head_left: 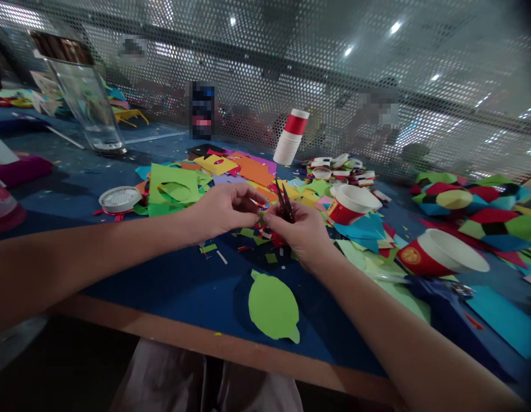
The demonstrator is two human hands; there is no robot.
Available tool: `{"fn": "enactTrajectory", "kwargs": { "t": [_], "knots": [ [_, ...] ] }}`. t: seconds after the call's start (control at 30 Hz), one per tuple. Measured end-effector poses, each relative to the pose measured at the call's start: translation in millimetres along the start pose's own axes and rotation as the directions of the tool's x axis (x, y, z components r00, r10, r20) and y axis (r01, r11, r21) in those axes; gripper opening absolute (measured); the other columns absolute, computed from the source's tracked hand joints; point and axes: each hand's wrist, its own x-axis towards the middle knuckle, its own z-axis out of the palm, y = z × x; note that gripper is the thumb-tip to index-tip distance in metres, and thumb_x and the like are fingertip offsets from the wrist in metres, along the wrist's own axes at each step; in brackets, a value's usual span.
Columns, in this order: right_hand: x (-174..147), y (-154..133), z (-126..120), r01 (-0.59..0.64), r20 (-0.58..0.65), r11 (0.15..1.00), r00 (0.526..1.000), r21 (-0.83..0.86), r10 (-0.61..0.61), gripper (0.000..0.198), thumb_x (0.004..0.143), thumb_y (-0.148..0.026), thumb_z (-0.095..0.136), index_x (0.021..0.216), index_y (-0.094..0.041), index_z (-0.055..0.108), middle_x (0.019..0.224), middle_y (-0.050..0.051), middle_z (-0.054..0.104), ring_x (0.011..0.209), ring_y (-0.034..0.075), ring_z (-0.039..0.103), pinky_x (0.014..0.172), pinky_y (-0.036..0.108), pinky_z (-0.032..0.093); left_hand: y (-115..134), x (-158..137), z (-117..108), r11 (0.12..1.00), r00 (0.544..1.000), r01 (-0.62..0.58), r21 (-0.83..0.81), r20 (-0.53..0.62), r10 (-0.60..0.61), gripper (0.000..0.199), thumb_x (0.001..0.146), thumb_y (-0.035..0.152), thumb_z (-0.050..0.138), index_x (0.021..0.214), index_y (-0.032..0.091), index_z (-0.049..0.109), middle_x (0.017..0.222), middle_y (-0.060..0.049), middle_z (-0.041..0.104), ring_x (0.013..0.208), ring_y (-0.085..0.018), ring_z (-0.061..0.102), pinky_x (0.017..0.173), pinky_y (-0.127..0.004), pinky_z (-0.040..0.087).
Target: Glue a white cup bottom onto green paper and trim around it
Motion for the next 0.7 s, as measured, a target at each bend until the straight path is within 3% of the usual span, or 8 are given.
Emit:
{"fn": "enactTrajectory", "kwargs": {
  "t": [0.47,0.7],
  "knots": [
    [0,-3,0,-0.025,0.024,0.999,0.999,0.036,0.024,0.018,0.065,-0.031,0.07,0.062,-0.019,0.057,0.052,-0.007,0.049,0.049,0.008,0.04,0.05,0.025,0.032,-7,2,-1,1.0,1.0,0.006,0.013,-0.018,-0.006,0.03,0.065,0.02,0.074,0.094,0.016,0.066,0.081,-0.002,0.072,0.077,-0.016,0.067,0.071,-0.027,0.052],
    [2,-1,0,-0.073,0.038,0.991,0.997,0.113,0.069,0.024,0.062,-0.036,0.074,0.064,-0.021,0.055,0.052,-0.008,0.045,0.045,0.007,0.036,0.044,0.024,0.029,-10,1,-2,0.972,0.995,-0.076,0.224,0.084,0.058,0.02,0.076,0.038,0.067,0.074,0.018,0.064,0.07,0.001,0.063,0.065,-0.013,0.056,0.06,-0.025,0.045]
  ]
}}
